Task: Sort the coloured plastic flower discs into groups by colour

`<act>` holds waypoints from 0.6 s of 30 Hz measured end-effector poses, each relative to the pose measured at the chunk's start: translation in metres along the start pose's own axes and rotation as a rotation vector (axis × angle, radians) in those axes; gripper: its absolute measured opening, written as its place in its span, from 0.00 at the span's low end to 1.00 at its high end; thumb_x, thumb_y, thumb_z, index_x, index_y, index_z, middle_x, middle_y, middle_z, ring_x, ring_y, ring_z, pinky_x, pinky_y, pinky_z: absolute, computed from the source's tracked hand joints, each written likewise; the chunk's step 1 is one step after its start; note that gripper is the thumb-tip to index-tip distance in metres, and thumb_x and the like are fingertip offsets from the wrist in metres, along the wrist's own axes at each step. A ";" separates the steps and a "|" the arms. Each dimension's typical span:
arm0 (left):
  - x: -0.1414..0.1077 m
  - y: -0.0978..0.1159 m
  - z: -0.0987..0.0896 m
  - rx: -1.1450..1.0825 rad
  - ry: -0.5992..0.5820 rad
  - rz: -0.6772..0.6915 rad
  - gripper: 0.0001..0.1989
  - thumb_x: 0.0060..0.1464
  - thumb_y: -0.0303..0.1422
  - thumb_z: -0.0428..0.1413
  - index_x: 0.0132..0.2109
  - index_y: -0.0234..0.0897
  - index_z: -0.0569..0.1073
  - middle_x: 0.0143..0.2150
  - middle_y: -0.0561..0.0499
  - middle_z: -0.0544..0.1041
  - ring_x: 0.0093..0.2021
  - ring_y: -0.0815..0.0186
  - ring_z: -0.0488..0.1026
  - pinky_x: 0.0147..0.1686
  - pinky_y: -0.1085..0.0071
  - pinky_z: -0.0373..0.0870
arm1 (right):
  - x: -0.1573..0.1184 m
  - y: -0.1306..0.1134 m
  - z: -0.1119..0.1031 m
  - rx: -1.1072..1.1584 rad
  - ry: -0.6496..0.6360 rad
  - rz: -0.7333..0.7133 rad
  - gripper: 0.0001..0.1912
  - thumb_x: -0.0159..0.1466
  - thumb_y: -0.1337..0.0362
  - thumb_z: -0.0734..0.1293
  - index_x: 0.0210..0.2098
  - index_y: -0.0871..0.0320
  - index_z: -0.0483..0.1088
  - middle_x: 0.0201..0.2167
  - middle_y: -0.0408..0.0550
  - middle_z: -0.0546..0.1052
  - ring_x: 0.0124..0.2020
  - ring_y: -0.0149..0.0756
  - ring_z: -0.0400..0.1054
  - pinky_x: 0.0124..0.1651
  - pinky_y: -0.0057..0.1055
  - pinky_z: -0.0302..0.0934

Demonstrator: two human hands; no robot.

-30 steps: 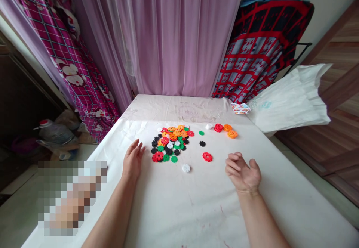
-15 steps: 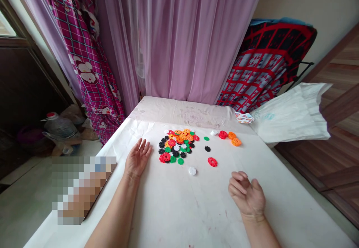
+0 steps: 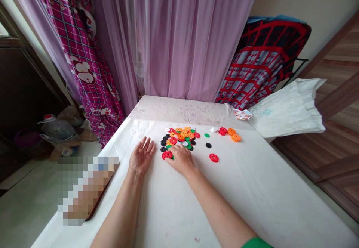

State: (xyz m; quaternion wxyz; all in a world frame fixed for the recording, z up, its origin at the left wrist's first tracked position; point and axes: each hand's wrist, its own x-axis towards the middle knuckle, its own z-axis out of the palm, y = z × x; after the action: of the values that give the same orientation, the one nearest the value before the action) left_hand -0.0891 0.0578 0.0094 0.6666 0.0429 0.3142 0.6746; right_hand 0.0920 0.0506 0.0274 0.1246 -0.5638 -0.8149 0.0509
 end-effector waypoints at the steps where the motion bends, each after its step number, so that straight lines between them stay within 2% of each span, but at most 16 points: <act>1: 0.000 -0.001 0.001 0.011 -0.014 -0.019 0.15 0.59 0.33 0.51 0.50 0.36 0.75 0.55 0.40 0.73 0.53 0.58 0.73 0.49 0.62 0.74 | 0.000 0.000 0.002 -0.013 0.007 0.004 0.11 0.61 0.56 0.67 0.39 0.54 0.76 0.40 0.49 0.78 0.46 0.41 0.66 0.46 0.33 0.59; 5: 0.000 -0.005 0.003 0.030 -0.042 -0.065 0.17 0.61 0.37 0.50 0.52 0.34 0.74 0.55 0.38 0.73 0.54 0.56 0.73 0.48 0.62 0.75 | 0.000 0.000 0.004 0.022 0.046 -0.030 0.10 0.63 0.58 0.65 0.34 0.53 0.77 0.36 0.48 0.79 0.43 0.39 0.67 0.44 0.31 0.58; 9: 0.000 -0.004 0.004 0.017 -0.022 -0.074 0.19 0.62 0.39 0.47 0.52 0.33 0.73 0.54 0.38 0.73 0.54 0.55 0.73 0.45 0.61 0.76 | -0.003 0.015 0.002 0.203 0.228 0.001 0.13 0.65 0.64 0.60 0.31 0.53 0.77 0.36 0.47 0.80 0.41 0.36 0.69 0.46 0.30 0.59; 12: -0.002 -0.003 0.006 0.007 -0.017 -0.077 0.19 0.62 0.38 0.48 0.53 0.33 0.73 0.55 0.37 0.73 0.54 0.55 0.73 0.45 0.61 0.76 | -0.011 0.049 -0.003 0.468 0.379 0.184 0.13 0.62 0.59 0.61 0.33 0.53 0.77 0.38 0.47 0.80 0.39 0.36 0.71 0.43 0.30 0.62; 15: -0.004 -0.002 0.007 0.008 -0.019 -0.077 0.18 0.62 0.37 0.48 0.55 0.34 0.72 0.55 0.37 0.73 0.54 0.55 0.73 0.45 0.61 0.77 | -0.027 0.101 -0.010 0.716 0.432 0.421 0.17 0.58 0.50 0.62 0.33 0.55 0.76 0.31 0.47 0.80 0.34 0.38 0.71 0.39 0.32 0.64; 18: -0.005 -0.002 0.008 0.016 -0.019 -0.070 0.18 0.62 0.36 0.49 0.55 0.34 0.72 0.55 0.38 0.73 0.55 0.55 0.73 0.45 0.61 0.77 | -0.049 0.150 -0.014 0.864 0.508 0.658 0.21 0.51 0.48 0.65 0.34 0.58 0.74 0.28 0.48 0.79 0.30 0.38 0.70 0.34 0.32 0.64</act>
State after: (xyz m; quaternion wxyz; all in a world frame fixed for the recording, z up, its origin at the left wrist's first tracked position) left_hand -0.0827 0.0564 0.0164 0.6923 0.0437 0.3148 0.6479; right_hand 0.2477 0.0582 0.0002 0.5109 -0.6794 -0.4479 0.2771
